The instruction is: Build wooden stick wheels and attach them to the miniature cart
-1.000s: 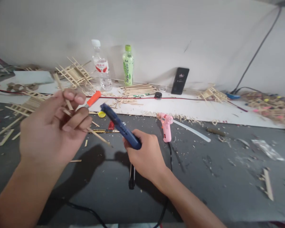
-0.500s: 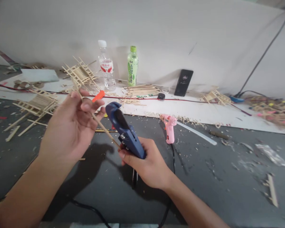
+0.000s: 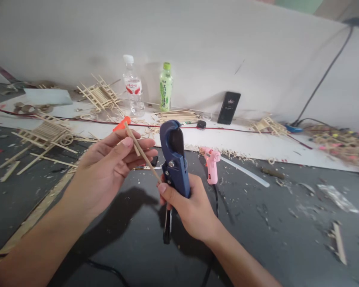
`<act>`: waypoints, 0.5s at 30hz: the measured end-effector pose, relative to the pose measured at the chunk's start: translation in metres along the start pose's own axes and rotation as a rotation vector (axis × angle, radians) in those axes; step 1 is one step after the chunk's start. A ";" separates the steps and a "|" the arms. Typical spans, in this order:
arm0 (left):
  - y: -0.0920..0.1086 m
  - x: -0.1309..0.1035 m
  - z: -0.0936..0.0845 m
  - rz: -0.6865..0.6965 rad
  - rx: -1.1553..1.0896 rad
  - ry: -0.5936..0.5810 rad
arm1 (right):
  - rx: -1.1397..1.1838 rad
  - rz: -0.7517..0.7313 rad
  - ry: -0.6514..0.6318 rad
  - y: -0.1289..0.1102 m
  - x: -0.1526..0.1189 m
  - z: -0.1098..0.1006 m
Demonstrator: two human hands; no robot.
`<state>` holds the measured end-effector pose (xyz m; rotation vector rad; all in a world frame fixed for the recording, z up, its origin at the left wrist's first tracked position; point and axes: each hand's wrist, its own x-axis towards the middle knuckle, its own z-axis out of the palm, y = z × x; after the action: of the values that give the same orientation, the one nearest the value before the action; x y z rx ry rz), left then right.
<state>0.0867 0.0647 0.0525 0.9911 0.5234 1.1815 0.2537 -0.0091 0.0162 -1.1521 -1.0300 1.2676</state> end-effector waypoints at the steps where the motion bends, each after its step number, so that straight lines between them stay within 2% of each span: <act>1: -0.001 0.001 -0.001 0.002 0.020 -0.002 | -0.018 0.008 -0.005 -0.001 0.000 0.000; 4: -0.003 0.004 -0.004 -0.025 0.020 0.003 | -0.037 0.030 -0.030 -0.004 -0.002 -0.002; 6: -0.005 0.007 -0.005 -0.106 -0.081 0.047 | 0.012 0.006 -0.068 -0.005 -0.003 -0.004; 10: -0.011 0.010 -0.001 -0.278 -0.288 0.189 | 0.135 -0.172 -0.136 -0.005 -0.001 -0.010; 12: -0.017 0.008 0.003 -0.340 -0.305 0.205 | 0.120 -0.269 -0.079 -0.005 0.001 -0.011; 15: -0.028 0.002 0.010 -0.455 -0.287 0.153 | -0.092 -0.382 0.056 -0.004 0.004 -0.011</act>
<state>0.1099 0.0614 0.0341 0.5016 0.6408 0.8922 0.2657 -0.0056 0.0184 -0.9939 -1.2095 0.8898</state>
